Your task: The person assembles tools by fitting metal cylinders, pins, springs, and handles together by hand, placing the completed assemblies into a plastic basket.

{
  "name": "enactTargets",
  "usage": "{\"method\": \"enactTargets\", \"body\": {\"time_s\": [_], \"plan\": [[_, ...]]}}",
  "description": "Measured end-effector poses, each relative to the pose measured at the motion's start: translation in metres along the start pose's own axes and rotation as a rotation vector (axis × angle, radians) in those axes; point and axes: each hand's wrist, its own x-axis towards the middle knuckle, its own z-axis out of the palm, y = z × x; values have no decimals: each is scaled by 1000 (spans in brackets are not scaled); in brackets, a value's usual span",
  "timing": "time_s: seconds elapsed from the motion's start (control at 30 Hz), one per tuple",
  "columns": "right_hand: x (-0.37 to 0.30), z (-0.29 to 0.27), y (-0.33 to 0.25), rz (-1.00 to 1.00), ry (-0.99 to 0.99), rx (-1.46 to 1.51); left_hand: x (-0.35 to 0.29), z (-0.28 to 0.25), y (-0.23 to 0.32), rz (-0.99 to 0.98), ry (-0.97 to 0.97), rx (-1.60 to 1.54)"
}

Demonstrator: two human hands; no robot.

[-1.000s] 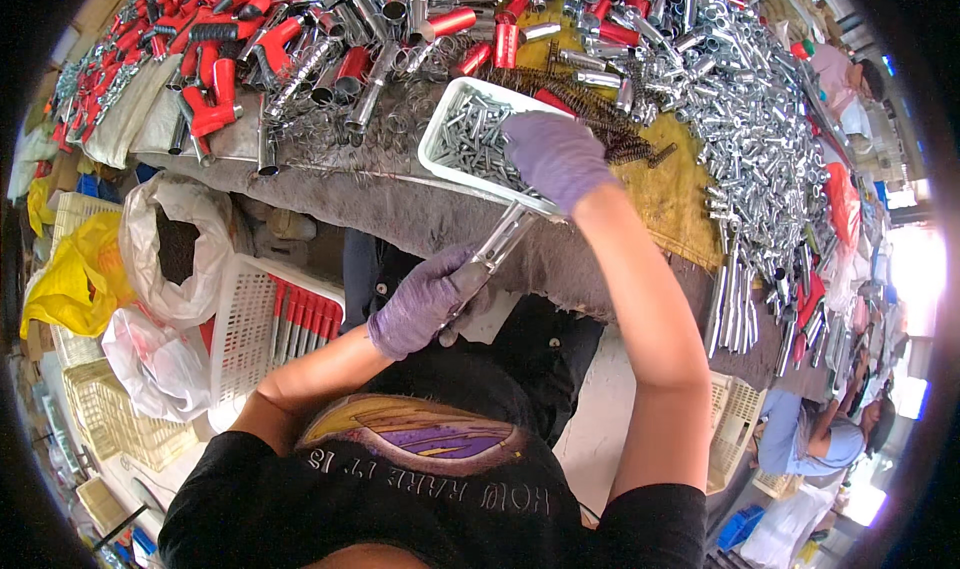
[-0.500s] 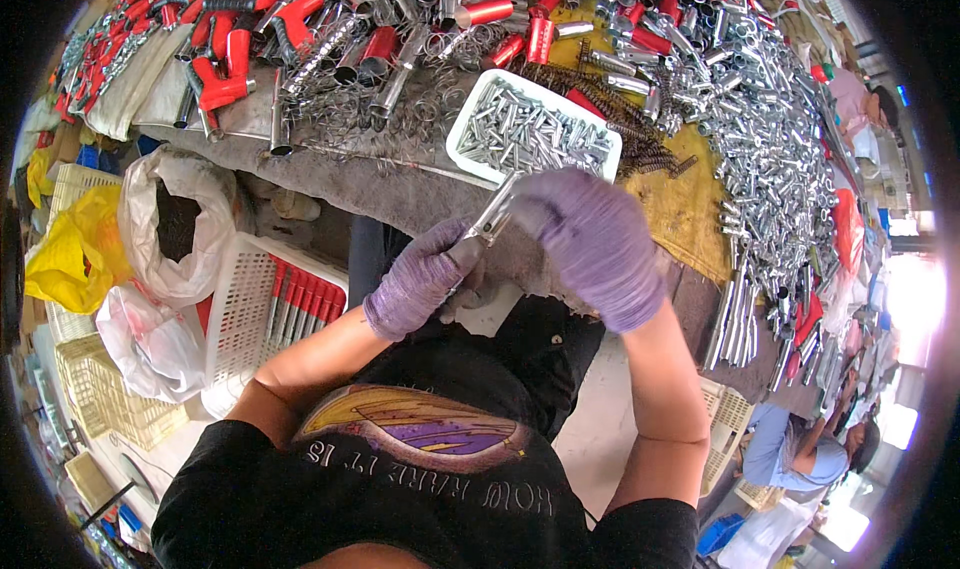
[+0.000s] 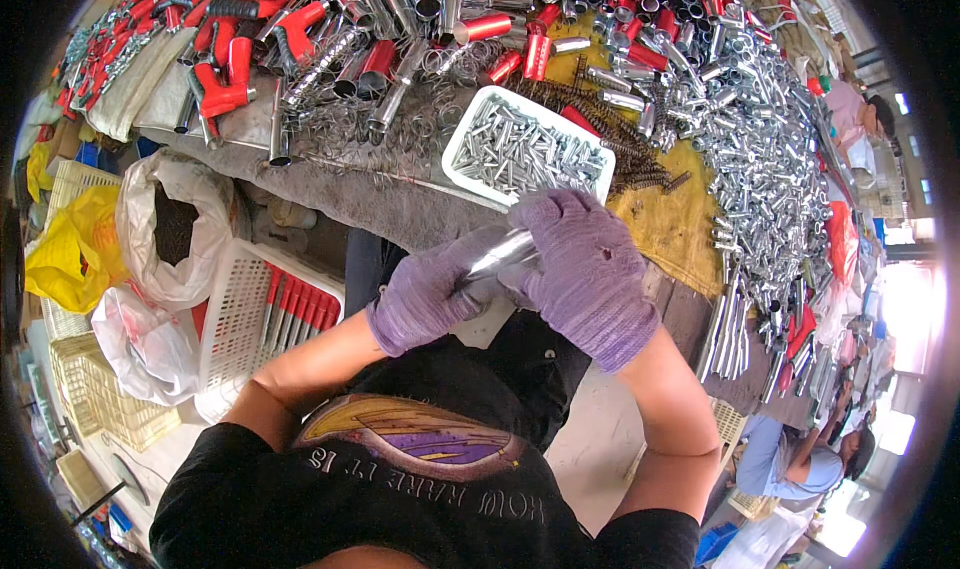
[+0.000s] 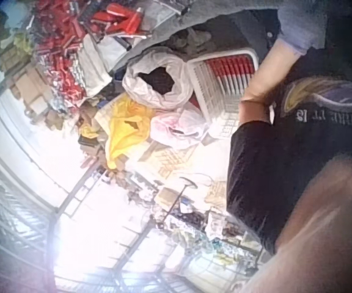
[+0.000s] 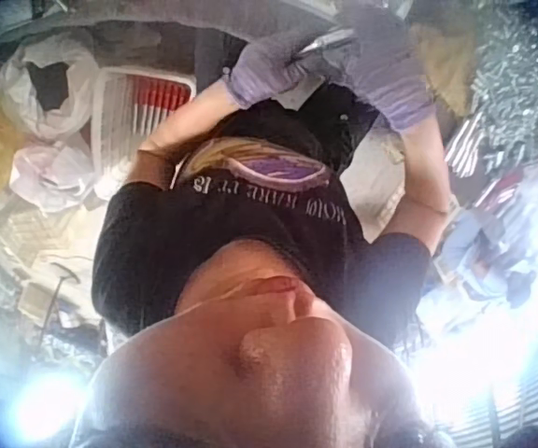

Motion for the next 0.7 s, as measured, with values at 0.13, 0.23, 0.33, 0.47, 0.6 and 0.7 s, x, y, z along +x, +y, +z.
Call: {"method": "enactTargets", "body": {"time_s": [0.13, 0.23, 0.33, 0.47, 0.6, 0.7], "plan": [[5, -24, 9, 29, -291, 192, 10, -8, -16, 129, -180, 6], [27, -24, 46, 235, -353, 596, 17, -6, -8, 38, -202, -177], [83, -1, 76, 497, 23, 481, 19, 0, 4, -22, -212, -323], [166, 60, 126, 585, -21, 57, 7, 1, 8, -114, -194, -610], [181, 72, 129, 648, 102, 157, -14, -20, -4, -281, -124, -805], [139, 33, 112, 477, 242, 659, -16, -28, -2, -358, -4, -878]]}}
